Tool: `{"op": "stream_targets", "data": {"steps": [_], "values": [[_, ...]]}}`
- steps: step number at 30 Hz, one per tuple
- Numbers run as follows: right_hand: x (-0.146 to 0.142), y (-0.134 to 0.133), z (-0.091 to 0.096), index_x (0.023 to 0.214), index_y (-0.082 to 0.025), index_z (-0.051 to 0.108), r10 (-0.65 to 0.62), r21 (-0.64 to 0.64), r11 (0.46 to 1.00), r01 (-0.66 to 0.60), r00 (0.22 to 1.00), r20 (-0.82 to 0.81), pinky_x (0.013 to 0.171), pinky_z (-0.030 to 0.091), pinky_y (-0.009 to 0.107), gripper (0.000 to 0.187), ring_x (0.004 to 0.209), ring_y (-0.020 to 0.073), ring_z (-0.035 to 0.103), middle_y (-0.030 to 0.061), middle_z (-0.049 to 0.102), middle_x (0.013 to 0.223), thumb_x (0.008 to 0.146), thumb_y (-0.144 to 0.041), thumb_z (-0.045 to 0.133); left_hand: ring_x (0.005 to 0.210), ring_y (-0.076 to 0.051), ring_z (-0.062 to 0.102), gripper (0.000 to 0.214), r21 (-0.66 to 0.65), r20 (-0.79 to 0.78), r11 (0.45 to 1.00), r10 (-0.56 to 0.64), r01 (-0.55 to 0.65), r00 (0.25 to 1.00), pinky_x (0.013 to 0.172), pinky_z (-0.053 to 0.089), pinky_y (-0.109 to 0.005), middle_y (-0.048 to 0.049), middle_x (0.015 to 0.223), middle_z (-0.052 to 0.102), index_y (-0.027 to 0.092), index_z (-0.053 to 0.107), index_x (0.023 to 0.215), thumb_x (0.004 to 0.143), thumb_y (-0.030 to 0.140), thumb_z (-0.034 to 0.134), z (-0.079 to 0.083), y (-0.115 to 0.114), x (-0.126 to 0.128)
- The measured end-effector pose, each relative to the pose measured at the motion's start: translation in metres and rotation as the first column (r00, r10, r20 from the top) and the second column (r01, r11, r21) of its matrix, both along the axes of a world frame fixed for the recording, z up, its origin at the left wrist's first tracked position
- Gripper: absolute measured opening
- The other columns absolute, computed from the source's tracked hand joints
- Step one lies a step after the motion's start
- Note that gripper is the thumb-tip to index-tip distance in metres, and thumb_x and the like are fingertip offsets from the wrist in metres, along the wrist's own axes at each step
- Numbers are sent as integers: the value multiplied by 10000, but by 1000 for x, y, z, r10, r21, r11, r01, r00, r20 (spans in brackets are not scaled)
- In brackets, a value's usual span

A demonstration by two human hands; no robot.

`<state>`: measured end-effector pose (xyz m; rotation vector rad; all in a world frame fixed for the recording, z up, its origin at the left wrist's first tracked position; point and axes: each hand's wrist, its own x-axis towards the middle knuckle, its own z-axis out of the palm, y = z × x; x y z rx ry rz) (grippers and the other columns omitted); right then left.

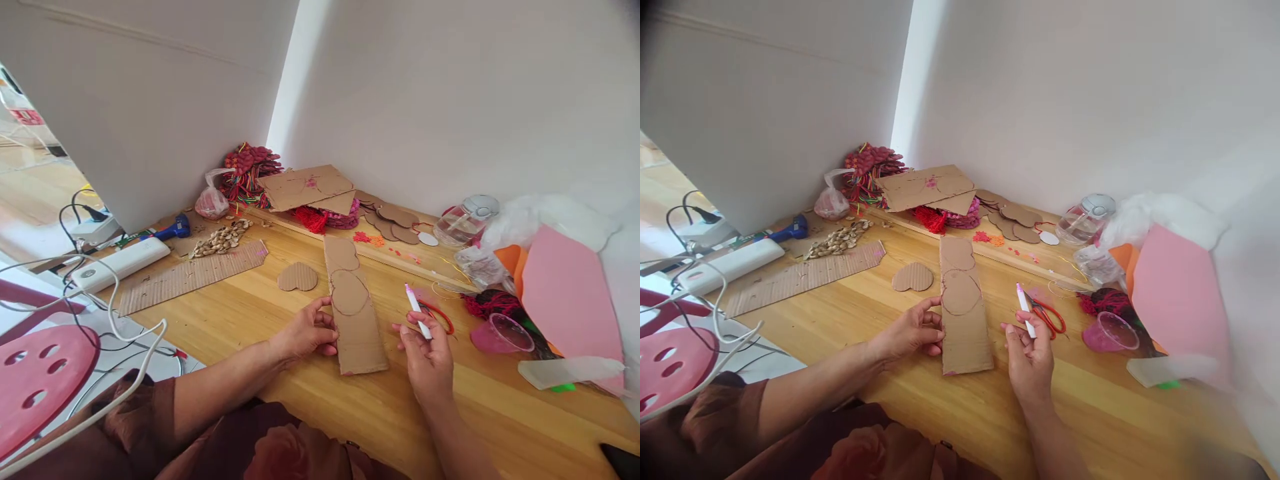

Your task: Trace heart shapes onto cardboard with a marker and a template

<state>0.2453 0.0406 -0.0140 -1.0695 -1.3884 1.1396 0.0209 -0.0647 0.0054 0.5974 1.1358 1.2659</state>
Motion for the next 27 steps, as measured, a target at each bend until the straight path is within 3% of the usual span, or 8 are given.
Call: {"op": "stream_targets", "data": {"steps": [7,12,16,20,27], "values": [[4,3,3,1158,-232,617,-167,211,964,164,986,-4,798,566,352,391,961,212,699,84,680,1134,863,-455,742,676,-109,662,880,0,-46,992,-130,130,990,585,561,-227,23,891,635,234,474,1400,627,164,888,-2,18,1],[9,1,11,1195,-228,618,-218,296,935,198,975,35,771,545,349,364,940,214,670,77,680,1066,895,-417,699,660,-100,634,816,-19,-64,967,-256,255,965,584,571,-224,36,812,645,196,538,1326,581,65,845,6,58,8],[10,0,14,1179,-228,628,-219,320,930,182,972,81,738,555,348,349,913,211,666,75,673,1056,888,-410,687,674,-92,626,762,-18,-76,957,-291,290,954,603,570,-212,50,782,634,201,571,1272,574,49,836,14,81,11],[11,1,14,1173,-227,635,-214,309,935,173,971,103,725,563,355,356,915,222,671,81,678,1046,877,-416,693,688,-88,621,776,-12,-76,956,-292,292,953,608,572,-208,52,795,634,212,582,1264,555,75,865,16,80,4],[13,4,5,1163,-237,648,-179,273,950,149,980,90,778,567,358,375,917,218,671,85,693,1060,868,-454,727,677,-84,618,772,3,-82,974,-224,225,971,595,566,-206,39,820,642,216,606,1272,557,117,879,16,54,-17]]}}
